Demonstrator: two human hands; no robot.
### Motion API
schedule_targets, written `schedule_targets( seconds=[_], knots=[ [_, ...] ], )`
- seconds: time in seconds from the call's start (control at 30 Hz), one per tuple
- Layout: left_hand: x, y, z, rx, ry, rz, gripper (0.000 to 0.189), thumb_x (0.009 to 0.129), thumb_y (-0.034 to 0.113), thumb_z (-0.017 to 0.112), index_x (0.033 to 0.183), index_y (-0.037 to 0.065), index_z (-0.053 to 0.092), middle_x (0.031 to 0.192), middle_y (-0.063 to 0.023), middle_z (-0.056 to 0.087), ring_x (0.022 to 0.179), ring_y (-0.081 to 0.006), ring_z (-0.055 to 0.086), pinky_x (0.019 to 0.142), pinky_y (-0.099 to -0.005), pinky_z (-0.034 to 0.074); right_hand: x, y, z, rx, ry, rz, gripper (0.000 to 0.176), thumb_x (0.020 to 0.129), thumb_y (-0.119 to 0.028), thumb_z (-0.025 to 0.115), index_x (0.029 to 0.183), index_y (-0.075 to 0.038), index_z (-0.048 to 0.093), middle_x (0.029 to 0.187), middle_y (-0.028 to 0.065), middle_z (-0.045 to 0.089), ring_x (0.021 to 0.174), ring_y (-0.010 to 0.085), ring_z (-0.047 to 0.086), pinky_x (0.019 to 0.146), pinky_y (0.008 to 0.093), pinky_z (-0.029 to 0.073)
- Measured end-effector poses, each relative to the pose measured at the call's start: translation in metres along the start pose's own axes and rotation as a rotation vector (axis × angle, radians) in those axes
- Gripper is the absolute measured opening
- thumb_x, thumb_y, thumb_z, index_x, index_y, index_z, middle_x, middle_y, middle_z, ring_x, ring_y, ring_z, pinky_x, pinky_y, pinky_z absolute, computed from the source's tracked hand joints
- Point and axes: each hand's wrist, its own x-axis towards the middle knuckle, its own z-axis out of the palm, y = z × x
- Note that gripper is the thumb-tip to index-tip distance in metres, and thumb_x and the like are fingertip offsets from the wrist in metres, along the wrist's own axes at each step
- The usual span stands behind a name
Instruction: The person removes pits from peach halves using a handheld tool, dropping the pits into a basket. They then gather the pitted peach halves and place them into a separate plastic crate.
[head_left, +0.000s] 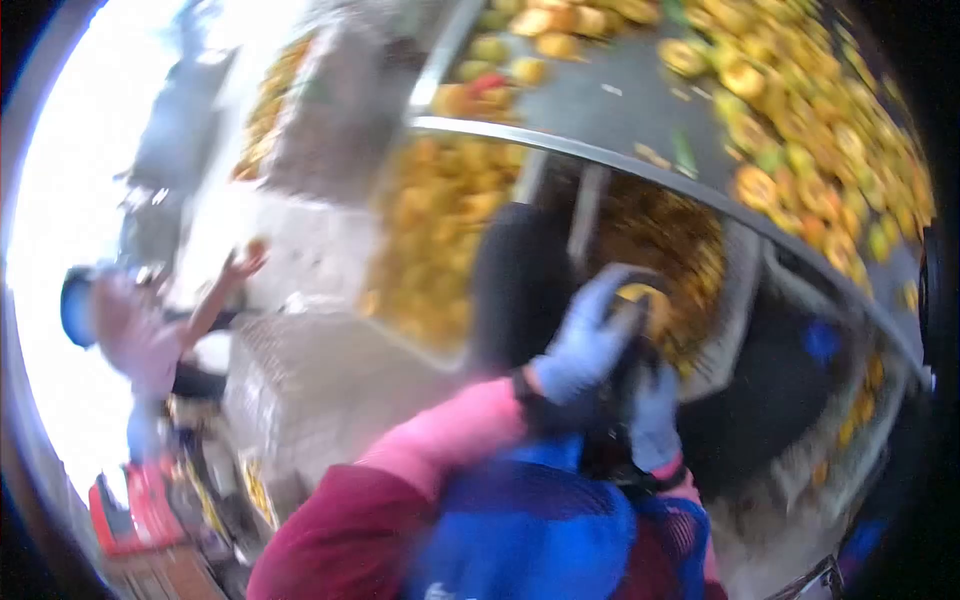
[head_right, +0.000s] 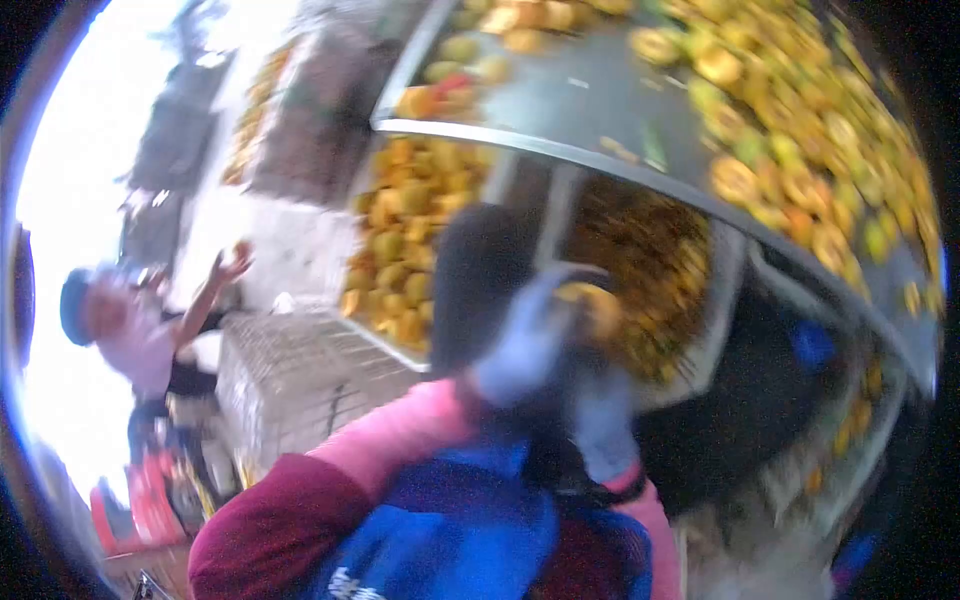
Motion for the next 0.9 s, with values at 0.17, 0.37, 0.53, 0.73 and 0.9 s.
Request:
schedule_targets(
  seconds=[0.17,0.37,0.53,0.73,0.9],
  knots=[
    [0.002,-0.022,-0.026,0.123,-0.129,0.022,0.022,0.092,0.018,0.054,0.109,0.003,0.053,0.090,-0.0080,0.060,0.086,-0.0124,0.054,0.077,-0.0296,0.046,0.011,0.042,-0.031,-0.500,0.002,-0.098,0.033,0.097,-0.020,0.044,0.118,0.004,0.054,0.101,0.0146,0.061,0.094,0.0230,0.059,0.084,0.0348,0.047],
    [0.012,-0.001,-0.041,0.134,-0.240,-0.183,0.032,0.089,0.032,0.058,0.100,0.002,0.059,0.089,-0.0097,0.063,0.083,-0.0163,0.058,0.075,-0.0331,0.048,0.016,0.072,-0.046,-1.108,-0.086,-0.586,0.035,0.098,-0.024,0.043,0.121,0.000,0.050,0.106,0.0150,0.059,0.091,0.0235,0.057,0.082,0.0360,0.048],
    [0.011,-0.005,-0.036,0.228,-0.144,-0.117,0.035,0.089,0.033,0.059,0.098,0.000,0.059,0.089,-0.0131,0.065,0.084,-0.0211,0.061,0.075,-0.0341,0.049,0.003,0.046,-0.039,-0.806,-0.105,-0.283,0.035,0.098,-0.027,0.044,0.122,-0.001,0.048,0.107,0.0138,0.058,0.090,0.0233,0.058,0.080,0.0357,0.049],
    [0.004,0.002,-0.028,0.294,-0.151,-0.277,0.031,0.088,0.030,0.058,0.096,0.000,0.059,0.095,-0.0177,0.064,0.088,-0.0271,0.063,0.077,-0.0372,0.049,0.005,0.081,-0.060,-0.707,-0.083,-0.209,0.033,0.098,-0.027,0.044,0.117,0.000,0.049,0.102,0.0135,0.058,0.085,0.0251,0.058,0.075,0.0373,0.050],
    [-0.005,-0.027,-0.018,0.378,0.045,0.231,0.027,0.084,0.025,0.060,0.102,0.004,0.057,0.095,-0.0183,0.062,0.092,-0.0363,0.061,0.078,-0.0399,0.049,-0.003,0.071,-0.053,-0.581,-0.075,-0.126,0.035,0.097,-0.031,0.043,0.114,-0.001,0.052,0.097,0.0144,0.060,0.082,0.0278,0.059,0.074,0.0384,0.050]
  ],
)
